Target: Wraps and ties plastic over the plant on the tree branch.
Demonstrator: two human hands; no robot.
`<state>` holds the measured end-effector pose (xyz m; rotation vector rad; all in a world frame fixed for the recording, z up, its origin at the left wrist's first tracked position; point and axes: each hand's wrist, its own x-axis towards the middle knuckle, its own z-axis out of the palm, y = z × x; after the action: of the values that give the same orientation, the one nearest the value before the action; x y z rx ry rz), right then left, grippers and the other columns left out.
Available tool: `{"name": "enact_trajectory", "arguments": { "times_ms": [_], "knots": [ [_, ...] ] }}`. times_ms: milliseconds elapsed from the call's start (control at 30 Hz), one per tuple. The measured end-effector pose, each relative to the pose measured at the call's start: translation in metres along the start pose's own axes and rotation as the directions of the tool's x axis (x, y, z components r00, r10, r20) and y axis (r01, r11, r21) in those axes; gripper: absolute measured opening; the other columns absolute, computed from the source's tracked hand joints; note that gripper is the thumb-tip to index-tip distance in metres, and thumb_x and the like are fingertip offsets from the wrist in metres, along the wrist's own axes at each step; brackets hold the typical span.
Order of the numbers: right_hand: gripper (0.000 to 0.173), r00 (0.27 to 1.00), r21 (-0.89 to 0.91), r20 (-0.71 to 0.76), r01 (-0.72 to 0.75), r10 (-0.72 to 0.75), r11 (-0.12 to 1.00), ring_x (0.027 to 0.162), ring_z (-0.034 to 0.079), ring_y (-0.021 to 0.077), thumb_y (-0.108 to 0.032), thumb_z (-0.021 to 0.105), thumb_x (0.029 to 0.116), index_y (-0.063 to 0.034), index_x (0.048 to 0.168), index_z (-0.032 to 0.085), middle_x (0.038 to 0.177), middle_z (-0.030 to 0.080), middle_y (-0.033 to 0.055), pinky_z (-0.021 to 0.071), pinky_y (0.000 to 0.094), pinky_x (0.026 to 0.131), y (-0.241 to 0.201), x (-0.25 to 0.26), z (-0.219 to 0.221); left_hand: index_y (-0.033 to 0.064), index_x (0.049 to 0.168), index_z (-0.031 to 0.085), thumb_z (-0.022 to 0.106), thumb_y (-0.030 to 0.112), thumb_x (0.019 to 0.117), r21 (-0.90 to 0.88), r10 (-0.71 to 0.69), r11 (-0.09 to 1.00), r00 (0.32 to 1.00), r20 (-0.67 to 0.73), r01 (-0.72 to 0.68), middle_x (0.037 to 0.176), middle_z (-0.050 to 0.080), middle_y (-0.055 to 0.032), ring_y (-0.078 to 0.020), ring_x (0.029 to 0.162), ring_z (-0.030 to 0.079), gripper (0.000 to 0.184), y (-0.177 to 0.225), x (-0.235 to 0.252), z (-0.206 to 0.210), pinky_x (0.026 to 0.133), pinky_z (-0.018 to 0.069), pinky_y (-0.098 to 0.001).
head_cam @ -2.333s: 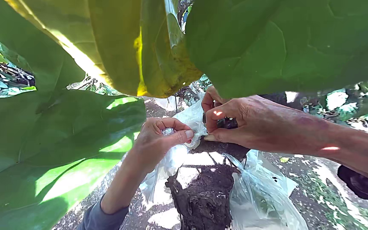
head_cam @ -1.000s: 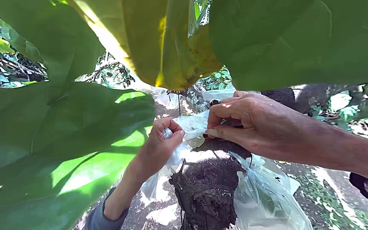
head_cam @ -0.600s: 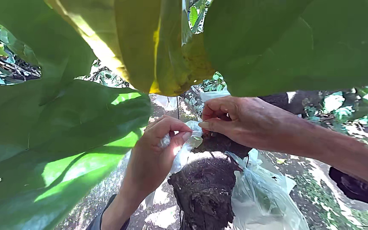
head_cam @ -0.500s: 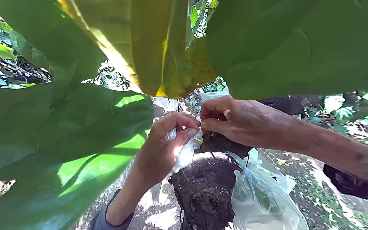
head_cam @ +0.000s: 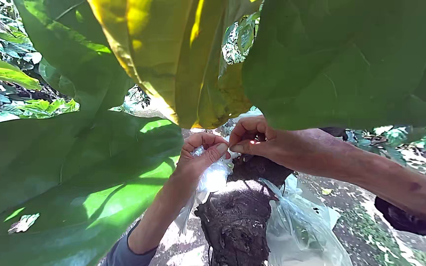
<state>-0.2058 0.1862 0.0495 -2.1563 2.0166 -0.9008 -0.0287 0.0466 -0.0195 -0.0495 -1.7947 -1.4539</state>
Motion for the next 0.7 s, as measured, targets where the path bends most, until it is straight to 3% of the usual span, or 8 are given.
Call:
{"name": "enact_trajectory", "arguments": {
  "times_ms": [300, 467, 633, 700],
  "knots": [
    [0.012, 0.994, 0.028, -0.109, -0.018, 0.021, 0.999, 0.080, 0.069, -0.0023, -0.028, 0.075, 0.0936, -0.0251, 0.105, 0.072, 0.089, 0.074, -0.0143, 0.0583, 0.0193, 0.072, -0.002, -0.003, 0.009, 0.0004, 0.099, 0.073, 0.074, 0.006, 0.0913, 0.025, -0.026, 0.999, 0.999, -0.044, 0.027, 0.092, 0.073, -0.0113, -0.0194, 0.086, 0.071, 0.010, 0.002, -0.003, 0.003, 0.082, 0.0609, -0.0323],
    [0.012, 0.991, 0.016, -0.130, -0.005, 0.007, 1.000, 0.078, 0.068, -0.0027, -0.029, 0.074, 0.0944, -0.0246, 0.106, 0.071, 0.089, 0.074, -0.0142, 0.0572, 0.0183, 0.070, -0.003, -0.003, 0.010, 0.0009, 0.105, 0.075, 0.069, 0.008, 0.0963, 0.074, -0.021, 0.997, 1.000, -0.013, 0.022, 0.096, 0.075, -0.0118, -0.0211, 0.090, 0.072, 0.013, 0.008, -0.006, -0.001, 0.086, 0.0608, -0.0333],
    [0.014, 0.989, -0.078, -0.146, -0.005, -0.006, 0.997, 0.076, 0.067, -0.0031, -0.026, 0.072, 0.0956, -0.0262, 0.109, 0.068, 0.089, 0.073, -0.0158, 0.0557, 0.0198, 0.067, -0.006, -0.003, 0.013, -0.0006, 0.117, 0.065, 0.077, 0.005, 0.0881, 0.058, -0.076, 0.995, 0.994, -0.075, 0.081, 0.093, 0.075, -0.0126, -0.0237, 0.085, 0.075, 0.032, 0.011, -0.006, 0.001, 0.080, 0.0643, -0.0358],
    [0.012, 0.989, -0.124, -0.147, 0.006, -0.024, 0.992, 0.076, 0.067, -0.0028, -0.027, 0.070, 0.0968, -0.0255, 0.109, 0.068, 0.089, 0.073, -0.0156, 0.0560, 0.0213, 0.069, -0.006, -0.003, 0.014, -0.0011, 0.115, 0.065, 0.078, 0.005, 0.0872, 0.078, -0.076, 0.994, 0.994, -0.080, 0.082, 0.092, 0.075, -0.0114, -0.0223, 0.083, 0.075, 0.031, 0.013, -0.005, 0.003, 0.079, 0.0646, -0.0346]
  ]
}}
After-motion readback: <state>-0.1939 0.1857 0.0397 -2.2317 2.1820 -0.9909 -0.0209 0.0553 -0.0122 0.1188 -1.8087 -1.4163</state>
